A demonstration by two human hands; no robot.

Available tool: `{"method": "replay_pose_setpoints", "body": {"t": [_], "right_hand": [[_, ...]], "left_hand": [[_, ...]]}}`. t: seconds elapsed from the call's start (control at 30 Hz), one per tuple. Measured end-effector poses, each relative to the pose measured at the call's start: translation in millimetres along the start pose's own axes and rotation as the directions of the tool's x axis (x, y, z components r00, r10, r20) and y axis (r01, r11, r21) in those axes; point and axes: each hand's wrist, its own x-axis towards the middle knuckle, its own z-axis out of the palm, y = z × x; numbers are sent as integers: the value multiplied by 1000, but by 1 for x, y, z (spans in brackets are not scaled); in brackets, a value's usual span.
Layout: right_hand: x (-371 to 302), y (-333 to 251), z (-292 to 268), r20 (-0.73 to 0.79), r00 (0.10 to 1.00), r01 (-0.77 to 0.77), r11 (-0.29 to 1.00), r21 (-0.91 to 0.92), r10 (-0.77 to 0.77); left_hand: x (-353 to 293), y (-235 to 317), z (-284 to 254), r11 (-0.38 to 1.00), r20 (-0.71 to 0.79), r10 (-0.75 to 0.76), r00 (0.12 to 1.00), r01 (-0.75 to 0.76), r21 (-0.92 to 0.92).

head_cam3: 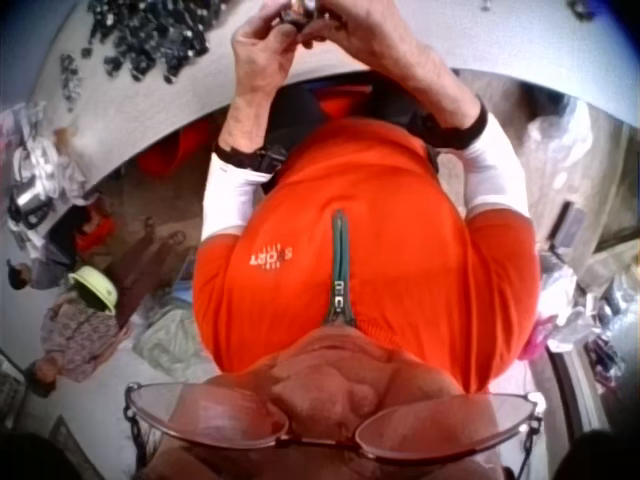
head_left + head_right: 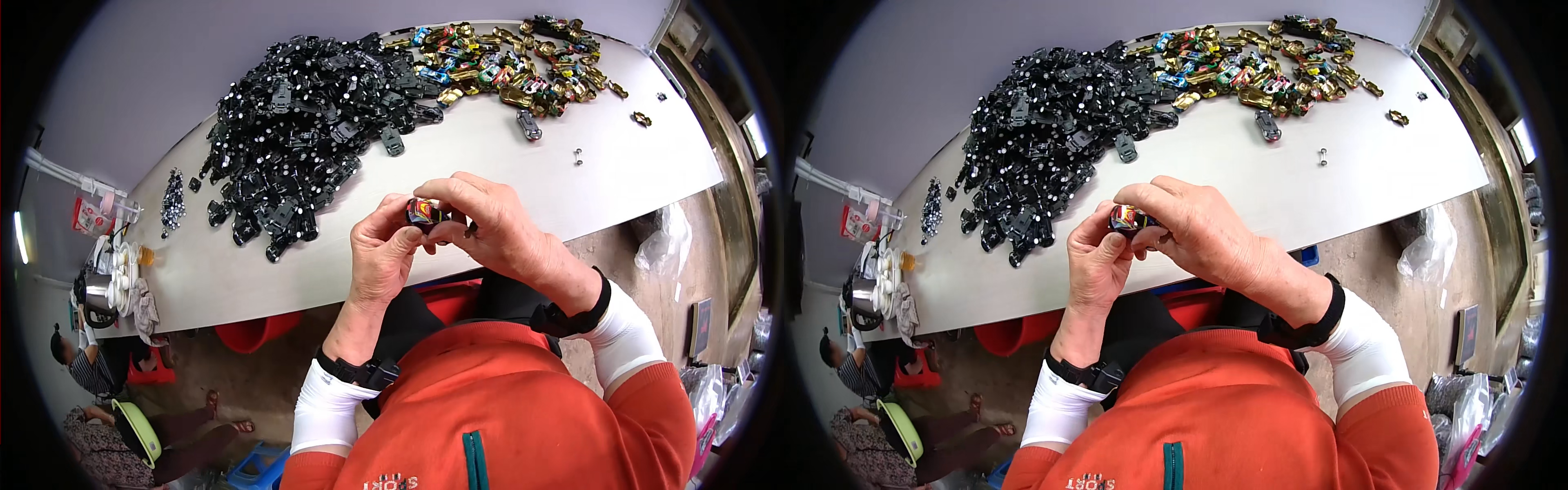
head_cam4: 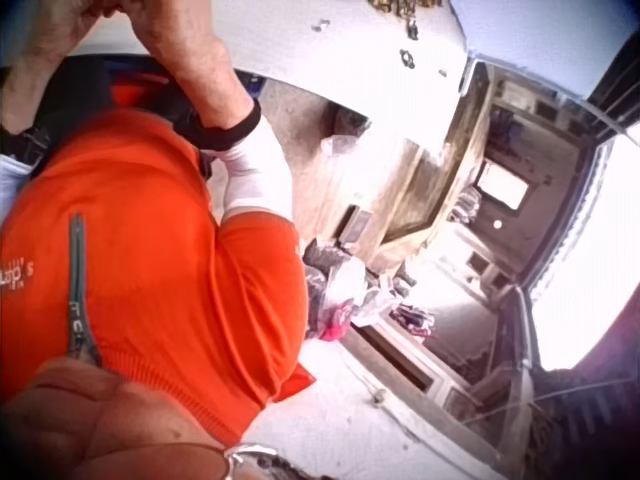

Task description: The person assembles small toy cars by hand at a table. They pick up black chassis and colorful car bodies, fit the bodies onto the chassis, and place the completed units on the table. The process is repeated continuously with different colored bodies.

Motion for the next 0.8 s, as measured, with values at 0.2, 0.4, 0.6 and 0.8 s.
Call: {"method": "replay_pose_setpoints", "body": {"t": [0.2, 0.4, 0.6, 0.8], "right_hand": [[-6, -3, 4, -26, 1000, 15, 996, 88, -12], [-7, -2, -4, 79, 993, 86, 995, 60, -90], [1, 18, -5, 209, 894, -447, 749, 490, 396], [-5, 32, 13, 234, 860, -511, 759, 404, 454]], "left_hand": [[2, 9, -2, 967, 84, 35, 996, -55, 248], [9, 21, 10, 971, 85, -77, 993, 55, 233], [13, 18, 4, 915, -56, -290, 955, 294, 278], [8, -2, -16, 972, -279, -198, 940, 224, 64]]}}
